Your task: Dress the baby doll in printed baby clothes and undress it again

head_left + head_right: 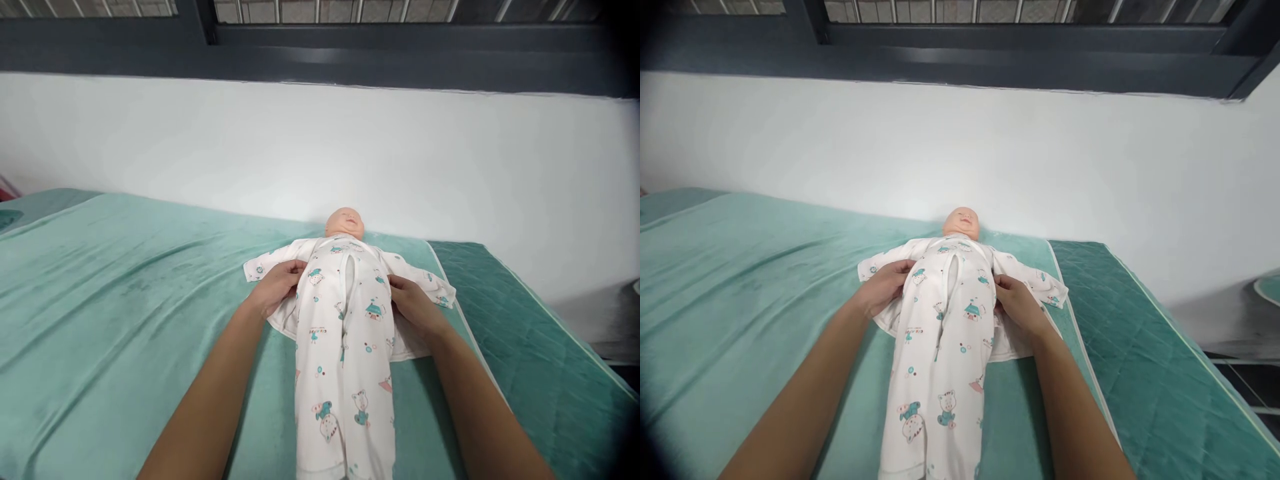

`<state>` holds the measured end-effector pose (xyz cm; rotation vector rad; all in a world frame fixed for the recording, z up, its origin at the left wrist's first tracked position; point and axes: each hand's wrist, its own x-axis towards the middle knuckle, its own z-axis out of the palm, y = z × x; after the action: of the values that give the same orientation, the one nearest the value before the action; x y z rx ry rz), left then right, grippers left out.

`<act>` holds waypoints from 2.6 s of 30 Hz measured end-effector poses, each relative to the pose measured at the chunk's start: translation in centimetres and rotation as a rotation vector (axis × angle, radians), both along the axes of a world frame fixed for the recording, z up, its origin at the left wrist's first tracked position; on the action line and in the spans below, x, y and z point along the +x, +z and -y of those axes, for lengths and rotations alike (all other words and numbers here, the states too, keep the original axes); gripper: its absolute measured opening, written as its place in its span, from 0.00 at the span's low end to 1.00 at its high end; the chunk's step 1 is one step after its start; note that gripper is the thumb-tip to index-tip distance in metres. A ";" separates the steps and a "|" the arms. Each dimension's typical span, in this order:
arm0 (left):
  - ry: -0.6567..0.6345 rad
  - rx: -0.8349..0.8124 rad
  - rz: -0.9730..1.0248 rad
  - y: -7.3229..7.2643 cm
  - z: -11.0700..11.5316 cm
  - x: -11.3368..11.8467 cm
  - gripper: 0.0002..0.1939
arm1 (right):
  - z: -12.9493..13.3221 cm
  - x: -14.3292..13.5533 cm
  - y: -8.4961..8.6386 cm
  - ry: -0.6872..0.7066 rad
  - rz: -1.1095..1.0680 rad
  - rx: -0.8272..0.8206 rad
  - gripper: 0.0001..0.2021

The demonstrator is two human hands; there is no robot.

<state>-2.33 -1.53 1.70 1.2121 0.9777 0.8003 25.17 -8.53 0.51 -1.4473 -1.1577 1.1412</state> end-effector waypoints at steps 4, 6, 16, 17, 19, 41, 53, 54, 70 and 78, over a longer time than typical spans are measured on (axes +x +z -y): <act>0.029 -0.002 -0.035 -0.3 -0.2 0.1 0.13 | 0.0 0.0 0.0 0.017 -0.011 0.011 0.11; 0.030 0.005 -0.049 -0.3 -0.2 0.2 0.13 | 0.1 0.0 0.0 0.028 -0.013 0.002 0.12; 0.024 0.005 -0.039 0.1 -0.1 0.4 0.13 | -0.1 0.2 0.1 0.059 -0.025 -0.007 0.11; 0.032 0.016 -0.043 0.1 0.0 0.5 0.12 | -0.2 0.2 0.0 0.054 -0.029 -0.007 0.10; 0.039 0.042 -0.043 0.2 0.1 0.6 0.12 | -0.2 0.2 -0.1 0.036 -0.042 -0.006 0.10; 0.259 0.260 -0.218 0.3 0.2 1.1 0.06 | -0.4 0.9 -0.6 -0.015 -0.040 -0.036 0.12; 0.356 0.273 -0.428 -0.2 -0.4 1.1 0.07 | -0.7 0.6 -0.9 -0.111 0.199 0.001 0.09; 0.322 0.245 -0.408 -0.2 -0.4 1.1 0.07 | -0.8 0.5 -0.9 -0.104 0.291 0.037 0.09; 0.051 0.277 -0.436 0.3 0.0 0.9 0.12 | -2.2 0.7 -0.5 -0.002 0.761 0.156 0.11; -0.121 0.147 -0.136 1.4 1.0 1.0 0.16 | -1.3 -0.2 0.2 -0.017 0.242 0.108 0.12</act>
<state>-1.32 -2.54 3.15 1.4546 0.9579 0.7110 24.94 -7.27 0.75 -1.5383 -1.3495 0.8947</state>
